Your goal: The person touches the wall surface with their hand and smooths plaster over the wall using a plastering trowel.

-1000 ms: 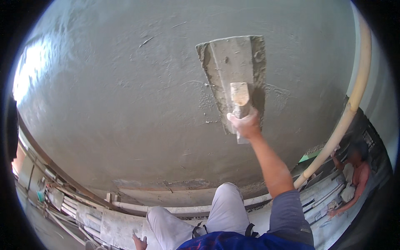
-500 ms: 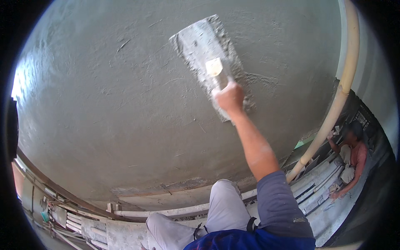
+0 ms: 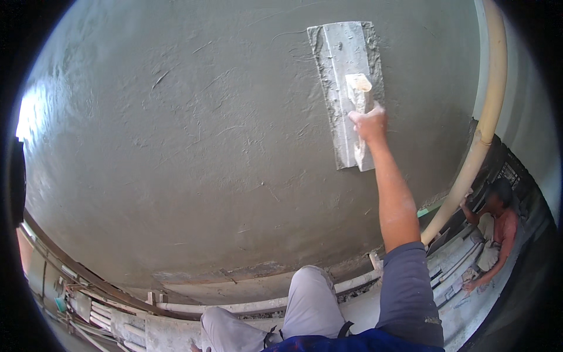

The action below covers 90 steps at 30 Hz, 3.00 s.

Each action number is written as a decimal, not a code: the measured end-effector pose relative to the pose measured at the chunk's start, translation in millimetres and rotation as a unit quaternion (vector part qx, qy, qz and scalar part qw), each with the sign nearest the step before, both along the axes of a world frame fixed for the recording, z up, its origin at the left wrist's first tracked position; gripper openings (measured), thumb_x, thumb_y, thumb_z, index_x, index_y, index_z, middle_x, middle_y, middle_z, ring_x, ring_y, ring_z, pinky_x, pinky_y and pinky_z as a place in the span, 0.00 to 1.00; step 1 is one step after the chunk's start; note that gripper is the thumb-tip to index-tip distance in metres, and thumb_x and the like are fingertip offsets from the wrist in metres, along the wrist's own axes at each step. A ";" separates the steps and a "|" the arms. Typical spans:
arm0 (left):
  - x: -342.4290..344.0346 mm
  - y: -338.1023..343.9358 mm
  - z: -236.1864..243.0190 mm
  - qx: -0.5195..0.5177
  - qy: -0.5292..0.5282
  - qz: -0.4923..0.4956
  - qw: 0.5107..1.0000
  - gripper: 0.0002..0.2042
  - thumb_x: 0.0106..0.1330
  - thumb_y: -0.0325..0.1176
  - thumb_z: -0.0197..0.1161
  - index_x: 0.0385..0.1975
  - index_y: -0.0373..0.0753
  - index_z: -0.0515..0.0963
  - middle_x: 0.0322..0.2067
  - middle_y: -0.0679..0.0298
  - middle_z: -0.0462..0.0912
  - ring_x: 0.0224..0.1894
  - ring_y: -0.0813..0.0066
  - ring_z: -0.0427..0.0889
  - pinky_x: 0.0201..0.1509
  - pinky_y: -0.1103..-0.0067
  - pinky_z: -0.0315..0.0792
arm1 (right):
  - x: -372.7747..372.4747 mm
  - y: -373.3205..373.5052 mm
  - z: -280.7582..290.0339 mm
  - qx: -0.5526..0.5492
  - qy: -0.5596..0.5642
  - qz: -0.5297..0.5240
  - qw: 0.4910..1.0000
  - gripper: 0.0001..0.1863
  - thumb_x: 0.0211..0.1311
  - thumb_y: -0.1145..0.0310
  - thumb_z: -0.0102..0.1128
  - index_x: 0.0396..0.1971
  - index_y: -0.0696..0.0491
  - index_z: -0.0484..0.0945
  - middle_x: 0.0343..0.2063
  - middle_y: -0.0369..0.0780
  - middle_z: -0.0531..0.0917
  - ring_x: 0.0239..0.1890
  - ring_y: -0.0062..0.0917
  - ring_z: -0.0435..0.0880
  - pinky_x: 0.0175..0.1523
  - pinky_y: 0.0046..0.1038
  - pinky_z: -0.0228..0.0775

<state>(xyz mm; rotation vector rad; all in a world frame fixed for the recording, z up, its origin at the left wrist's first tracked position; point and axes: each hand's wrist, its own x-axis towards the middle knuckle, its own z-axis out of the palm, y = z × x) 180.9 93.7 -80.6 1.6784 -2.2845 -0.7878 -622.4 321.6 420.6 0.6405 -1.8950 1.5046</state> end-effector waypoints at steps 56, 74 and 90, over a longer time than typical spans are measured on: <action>37.6 12.4 -30.4 0.061 0.057 0.081 0.993 0.47 0.57 0.40 0.66 0.67 0.27 0.41 0.65 0.34 0.48 0.69 0.43 0.47 0.72 0.63 0.45 | 184.4 -171.1 30.0 0.343 0.071 0.190 0.917 0.26 0.38 0.66 0.58 0.43 0.62 0.76 0.29 0.51 0.83 0.34 0.41 0.84 0.44 0.36 0.76; 47.7 23.0 -55.1 -0.032 0.050 0.060 0.996 0.45 0.55 0.41 0.67 0.65 0.24 0.47 0.61 0.33 0.58 0.65 0.39 0.54 0.68 0.61 0.52 | 91.9 -72.6 155.8 0.114 0.032 -0.240 0.964 0.23 0.47 0.61 0.61 0.43 0.59 0.75 0.39 0.51 0.82 0.45 0.41 0.82 0.48 0.38 0.75; 40.9 -40.4 -114.5 -0.426 -0.122 -0.129 0.887 0.45 0.55 0.41 0.69 0.65 0.24 0.48 0.61 0.33 0.58 0.65 0.40 0.55 0.69 0.63 0.52 | -101.9 101.8 210.2 0.003 -0.139 -0.297 0.945 0.26 0.47 0.56 0.58 0.46 0.56 0.79 0.51 0.49 0.78 0.54 0.43 0.77 0.58 0.38 0.68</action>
